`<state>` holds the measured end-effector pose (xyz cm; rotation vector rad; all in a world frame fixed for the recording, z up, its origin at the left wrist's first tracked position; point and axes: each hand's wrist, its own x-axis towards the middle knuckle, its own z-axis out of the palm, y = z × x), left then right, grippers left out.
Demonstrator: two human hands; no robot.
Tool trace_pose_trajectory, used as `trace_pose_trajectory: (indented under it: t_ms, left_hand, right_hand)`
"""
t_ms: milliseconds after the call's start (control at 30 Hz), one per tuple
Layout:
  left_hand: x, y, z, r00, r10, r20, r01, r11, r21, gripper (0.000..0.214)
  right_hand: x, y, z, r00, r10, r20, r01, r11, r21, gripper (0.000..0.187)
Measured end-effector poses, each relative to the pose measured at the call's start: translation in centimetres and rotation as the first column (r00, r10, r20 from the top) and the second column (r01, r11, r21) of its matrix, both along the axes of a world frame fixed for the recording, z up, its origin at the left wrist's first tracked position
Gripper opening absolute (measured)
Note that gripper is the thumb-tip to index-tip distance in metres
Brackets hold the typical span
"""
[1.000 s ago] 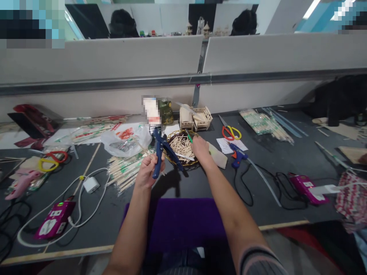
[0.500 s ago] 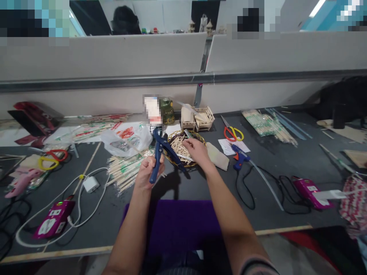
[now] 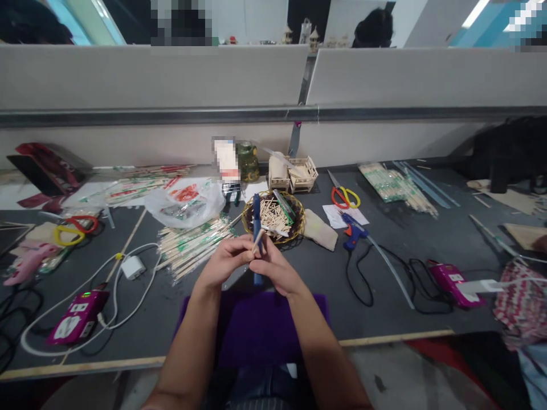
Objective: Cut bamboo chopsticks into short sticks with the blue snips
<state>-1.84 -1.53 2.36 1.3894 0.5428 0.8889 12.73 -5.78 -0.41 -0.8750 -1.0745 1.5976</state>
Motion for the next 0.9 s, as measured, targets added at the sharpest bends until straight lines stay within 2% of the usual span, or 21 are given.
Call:
trace_pose_trajectory:
  t_ms: [100, 200, 300, 367, 500, 567, 633, 733, 833, 900]
  left_hand:
    - [0.3, -0.1, 0.2, 0.998, 0.023, -0.061, -0.025, 0.999, -0.043, 0.022]
    - [0.1, 0.5, -0.2, 0.974, 0.226, -0.019, -0.227, 0.967, -0.115, 0.026]
    - [0.0, 1.6, -1.0, 0.869, 0.485, 0.093, -0.458, 0.862, -0.218, 0.031]
    - [0.2, 2.2, -1.7, 0.793, 0.596, 0.124, -0.543, 0.785, -0.298, 0.036]
    - [0.8, 2.7, -2.8, 0.713, 0.690, 0.125, -0.598, 0.692, -0.404, 0.040]
    - [0.9, 2.6, -3.3, 0.669, 0.732, 0.130, -0.629, 0.650, -0.426, 0.040]
    - [0.7, 2.4, -3.5, 0.590, 0.792, 0.155, -0.689, 0.594, -0.415, 0.037]
    - [0.4, 1.9, -3.5, 0.451, 0.867, 0.210, -0.803, 0.497, -0.328, 0.032]
    - [0.1, 1.3, -3.1, 0.314, 0.915, 0.255, -0.905, 0.369, -0.211, 0.028]
    - [-0.2, 1.0, -3.0, 0.248, 0.930, 0.272, -0.939, 0.300, -0.166, 0.027]
  right_hand:
    - [0.7, -0.8, -0.5, 0.986, -0.166, -0.026, 0.165, 0.985, -0.052, 0.057]
    - [1.8, -1.3, -0.8, 0.938, -0.346, -0.024, 0.345, 0.938, -0.035, 0.043]
    - [2.8, -1.4, -0.8, 0.856, -0.511, 0.081, 0.509, 0.860, 0.042, 0.046]
    - [3.3, -1.4, -0.9, 0.809, -0.555, 0.195, 0.544, 0.832, 0.113, 0.047]
    - [4.0, -1.1, -1.0, 0.749, -0.542, 0.382, 0.502, 0.840, 0.207, 0.046]
    - [3.9, -0.9, -0.8, 0.679, -0.505, 0.534, 0.433, 0.862, 0.264, 0.050]
    - [3.2, -0.7, -0.4, 0.564, -0.451, 0.692, 0.309, 0.892, 0.330, 0.057]
    - [1.1, -1.1, -0.4, 0.358, -0.387, 0.850, 0.099, 0.921, 0.378, 0.064]
    - [-1.1, -1.9, -1.3, 0.157, -0.307, 0.939, -0.047, 0.947, 0.318, 0.067]
    - [-2.0, -2.3, -2.2, 0.050, -0.275, 0.960, -0.115, 0.953, 0.279, 0.067]
